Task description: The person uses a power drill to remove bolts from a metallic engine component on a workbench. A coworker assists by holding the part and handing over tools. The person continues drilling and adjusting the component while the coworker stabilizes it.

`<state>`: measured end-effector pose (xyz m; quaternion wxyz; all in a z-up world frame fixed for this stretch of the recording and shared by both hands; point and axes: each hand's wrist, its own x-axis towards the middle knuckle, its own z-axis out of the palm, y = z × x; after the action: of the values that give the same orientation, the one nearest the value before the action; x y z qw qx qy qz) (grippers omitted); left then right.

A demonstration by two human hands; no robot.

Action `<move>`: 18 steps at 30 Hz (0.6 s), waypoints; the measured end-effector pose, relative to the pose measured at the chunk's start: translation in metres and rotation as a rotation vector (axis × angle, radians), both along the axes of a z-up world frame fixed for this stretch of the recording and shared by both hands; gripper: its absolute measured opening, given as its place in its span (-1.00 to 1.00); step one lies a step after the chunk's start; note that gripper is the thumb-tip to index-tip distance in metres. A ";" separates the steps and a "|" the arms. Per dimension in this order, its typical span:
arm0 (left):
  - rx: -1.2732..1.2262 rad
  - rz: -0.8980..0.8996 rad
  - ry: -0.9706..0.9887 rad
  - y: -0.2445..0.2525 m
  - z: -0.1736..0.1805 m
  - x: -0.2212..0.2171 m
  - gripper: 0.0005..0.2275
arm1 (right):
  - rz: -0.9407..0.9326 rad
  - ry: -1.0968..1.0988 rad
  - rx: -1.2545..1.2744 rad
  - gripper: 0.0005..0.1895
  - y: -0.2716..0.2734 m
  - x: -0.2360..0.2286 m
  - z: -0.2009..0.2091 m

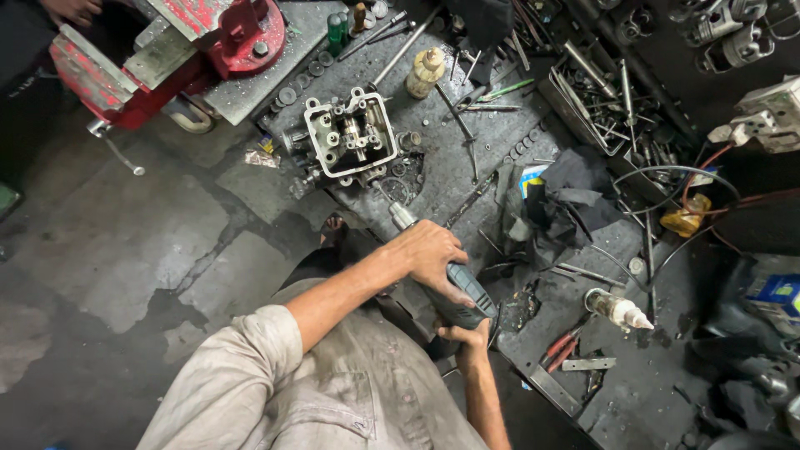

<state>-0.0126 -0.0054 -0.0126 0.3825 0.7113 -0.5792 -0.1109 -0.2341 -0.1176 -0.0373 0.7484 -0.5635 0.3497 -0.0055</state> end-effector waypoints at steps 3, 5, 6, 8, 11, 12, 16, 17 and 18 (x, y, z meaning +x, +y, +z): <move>0.044 0.016 0.022 0.001 0.001 -0.001 -0.34 | 0.006 0.021 0.056 -0.40 0.001 0.001 0.004; 0.011 0.010 -0.004 0.002 0.001 0.001 -0.34 | -0.009 0.035 0.038 -0.42 0.005 0.003 0.008; -0.006 0.006 -0.016 0.002 0.001 0.001 -0.35 | -0.003 0.026 0.042 -0.41 0.007 0.005 0.009; 0.027 -0.005 0.019 0.003 0.001 0.000 -0.36 | 0.011 0.010 0.045 -0.40 0.007 0.005 0.011; 0.004 0.003 0.006 0.006 -0.002 0.000 -0.37 | 0.056 -0.003 -0.002 -0.43 0.009 0.003 0.008; -0.017 0.008 -0.011 0.007 -0.002 -0.001 -0.37 | 0.057 0.003 -0.029 -0.43 0.010 0.001 0.006; -0.044 0.012 -0.003 0.008 -0.002 -0.002 -0.37 | 0.114 -0.002 -0.035 -0.45 0.003 -0.005 -0.002; -0.037 0.012 -0.009 0.007 -0.002 -0.003 -0.37 | 0.137 -0.009 -0.010 -0.45 0.000 -0.008 -0.003; -0.030 0.013 -0.014 0.004 -0.001 -0.005 -0.37 | 0.099 -0.004 0.000 -0.41 -0.003 -0.011 -0.003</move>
<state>-0.0173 -0.0011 -0.0131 0.3895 0.7099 -0.5790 -0.0949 -0.2452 -0.1204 -0.0399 0.7484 -0.5802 0.3200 0.0305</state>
